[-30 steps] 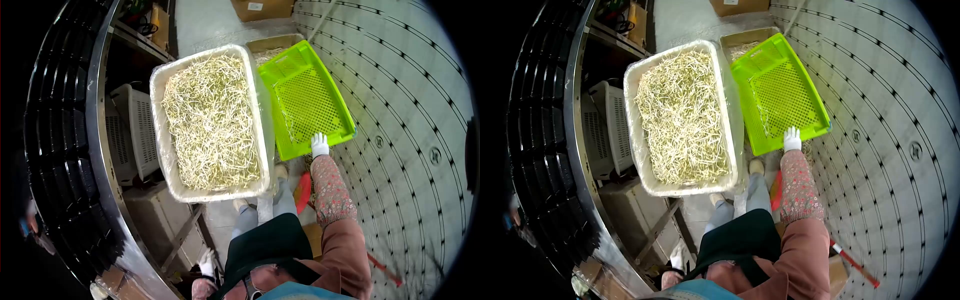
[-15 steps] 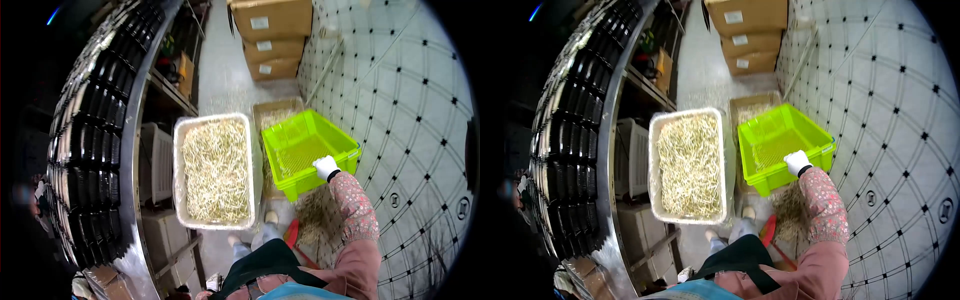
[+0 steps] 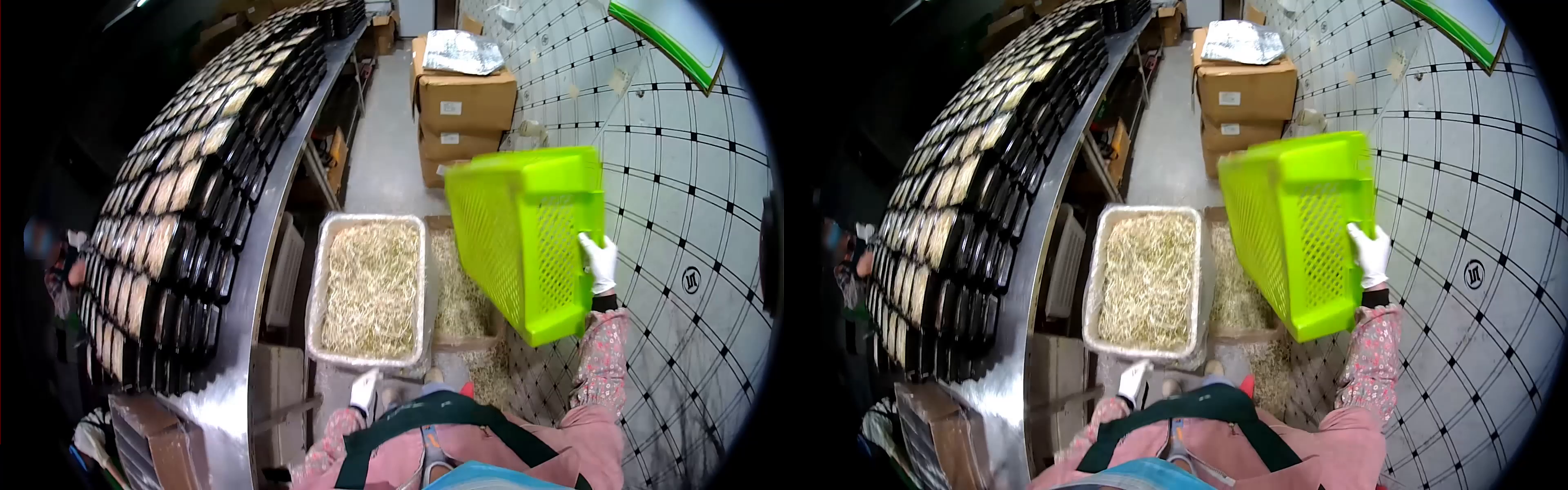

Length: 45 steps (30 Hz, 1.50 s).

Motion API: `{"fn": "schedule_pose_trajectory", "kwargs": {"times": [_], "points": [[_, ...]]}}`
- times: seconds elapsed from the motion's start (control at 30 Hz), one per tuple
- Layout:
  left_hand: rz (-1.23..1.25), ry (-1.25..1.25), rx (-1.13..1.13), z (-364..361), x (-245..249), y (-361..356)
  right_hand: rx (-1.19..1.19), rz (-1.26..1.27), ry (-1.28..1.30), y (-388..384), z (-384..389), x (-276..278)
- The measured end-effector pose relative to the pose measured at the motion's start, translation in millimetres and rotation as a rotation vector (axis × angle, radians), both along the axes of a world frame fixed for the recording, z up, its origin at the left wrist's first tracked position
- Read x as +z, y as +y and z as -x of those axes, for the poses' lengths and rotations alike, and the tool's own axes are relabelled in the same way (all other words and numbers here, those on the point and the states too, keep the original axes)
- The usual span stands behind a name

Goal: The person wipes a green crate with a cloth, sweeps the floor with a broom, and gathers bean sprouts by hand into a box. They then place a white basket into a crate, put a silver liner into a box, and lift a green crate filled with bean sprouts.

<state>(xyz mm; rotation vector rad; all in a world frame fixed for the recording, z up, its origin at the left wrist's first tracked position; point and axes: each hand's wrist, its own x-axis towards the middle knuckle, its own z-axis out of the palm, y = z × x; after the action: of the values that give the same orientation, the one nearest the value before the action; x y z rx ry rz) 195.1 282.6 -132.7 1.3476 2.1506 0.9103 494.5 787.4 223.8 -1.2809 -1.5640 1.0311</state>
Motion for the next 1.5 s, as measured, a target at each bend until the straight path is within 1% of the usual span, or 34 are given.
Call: {"fn": "schedule_pose_trajectory", "kwargs": {"times": [0.03, 0.1, 0.13, 0.17, 0.2, 0.23, 0.3, 0.33, 0.37, 0.4, 0.43, 0.47, 0.5, 0.53, 0.57, 0.63, 0.67, 0.7, 0.73, 0.8, 0.83, 0.87, 0.9, 0.97, 1.0, 1.1, 1.17, 1.2, 1.23, 1.3, 1.33, 1.37, 1.43, 1.5], "points": [[0.251, 0.161, -0.149, 3.6, 91.7, 30.3, -0.042, -0.062, 0.07, -18.2, -1.1, 9.5], [-0.157, -0.352, 0.118, 11.0, 58.4, 46.0, -0.058, 0.0, 0.319, -60.2, 5.4, 33.1], [-0.155, -0.774, 0.277, 14.2, 88.3, 66.0, -0.047, 0.022, 0.312, -73.8, 6.1, 30.9], [-0.179, -0.845, 0.275, 18.6, 110.6, 78.9, -0.021, 0.051, 0.499, -85.0, 5.9, 28.9], [-0.219, -1.133, 0.309, 22.8, 127.7, 92.2, 0.0, 0.075, 0.684, -94.4, 4.9, 27.6], [-0.098, -1.173, 0.353, 24.8, 176.0, 105.0, 0.0, 0.078, 0.681, -108.1, 14.3, 27.3], [-0.196, -1.135, 0.257, 31.0, 204.6, 118.5, -0.154, 0.105, 0.811, -137.2, 42.5, 22.1], [-0.264, -1.164, 0.233, 33.5, 212.9, 121.1, -0.092, 0.184, 0.857, -142.9, 43.9, 6.1], [-0.335, -1.192, 0.212, 35.3, 217.6, 121.6, 0.005, 0.29, 0.933, -133.0, 34.9, -35.4], [-0.319, -1.174, 0.189, 37.1, 219.8, 120.2, -0.022, 0.327, 0.997, -157.7, 54.3, -43.0], [-0.321, -1.168, 0.192, 36.3, 215.7, 117.2, -0.009, 0.313, 0.946, -181.2, 64.3, -60.4], [-0.256, -1.226, 0.265, 33.9, 206.0, 114.2, -0.006, 0.363, 0.968, -203.1, 70.6, -91.8], [-0.186, -1.281, 0.336, 30.3, 193.5, 110.9, -0.022, 0.496, 1.025, -210.4, 61.3, -163.4], [-0.077, -1.272, 0.384, 23.3, 173.3, 105.5, -0.028, 0.641, 1.055, -231.9, 58.1, -211.9], [0.033, -1.329, 0.436, 15.9, 149.5, 98.8, -0.194, 0.65, 0.993, -257.8, 55.4, -263.1], [0.265, -1.436, 0.293, 5.5, 139.7, 83.4, -0.317, 0.802, 1.035, -306.7, 43.6, -324.2], [0.241, -1.426, 0.334, -2.3, 116.5, 81.0, -0.363, 0.904, 0.987, -320.1, 40.6, -333.5], [0.062, -1.498, 0.303, -8.1, 93.9, 81.5, -0.411, 1.01, 0.933, -333.6, 35.2, -343.0], [0.029, -1.578, 0.32, -16.9, 86.2, 77.0, -0.259, 1.023, 1.012, -342.3, 17.7, -367.2], [-0.077, -1.664, 0.404, -11.9, 60.7, 79.5, -0.322, 1.015, 0.97, -336.2, 27.9, -345.0], [-0.101, -1.487, 0.547, -13.0, 59.1, 77.3, -0.399, 1.008, 0.917, -342.7, 29.9, -319.9], [-0.157, -1.532, 0.564, -14.0, 61.1, 78.3, -0.431, 1.022, 0.905, -345.0, 38.4, -296.0], [-0.219, -1.58, 0.579, -14.4, 69.2, 80.5, -0.431, 1.02, 0.905, -348.2, 35.4, -305.5], [-0.263, -1.622, 0.591, -7.3, 37.7, 81.2, -0.226, 1.021, 1.015, -357.7, 25.6, -320.2], [-0.154, -1.149, 0.689, -3.5, 30.0, 79.9, -0.324, 1.043, 0.989, -360.0, 32.7, -315.2], [0.117, -0.653, 0.961, -5.8, 28.1, 77.3, -0.46, 1.07, 0.946, -366.2, 38.8, -294.8], [-0.115, -1.875, 0.552, -5.4, 35.9, 75.4, -0.394, 1.017, 0.946, -365.9, 34.8, -286.8], [-0.012, -1.766, 0.677, -6.5, 41.2, 77.7, -0.34, 0.965, 0.949, -366.6, 32.9, -283.2], [-0.132, -1.799, 0.758, -12.9, 47.0, 80.0, -0.326, 0.97, 0.947, -363.7, 33.1, -280.1], [-0.382, -1.919, 0.657, -19.9, 78.5, 92.1, -0.446, 0.875, 0.892, -356.3, 40.0, -256.0], [-0.39, -2.006, 0.604, -20.8, 78.6, 96.4, -0.554, 0.835, 0.838, -353.1, 54.5, -231.7], [-0.416, -2.082, 0.54, -16.5, 78.4, 104.2, -0.427, 0.843, 0.901, -350.1, 43.6, -237.6], [-0.44, -1.893, 0.659, -14.1, 76.7, 119.4, -0.339, 0.8, 0.969, -342.9, 36.3, -230.6], [-0.458, -1.786, 0.683, -16.5, 141.3, 127.7, -0.329, 0.634, 0.984, -338.4, 47.6, -186.6]]}}
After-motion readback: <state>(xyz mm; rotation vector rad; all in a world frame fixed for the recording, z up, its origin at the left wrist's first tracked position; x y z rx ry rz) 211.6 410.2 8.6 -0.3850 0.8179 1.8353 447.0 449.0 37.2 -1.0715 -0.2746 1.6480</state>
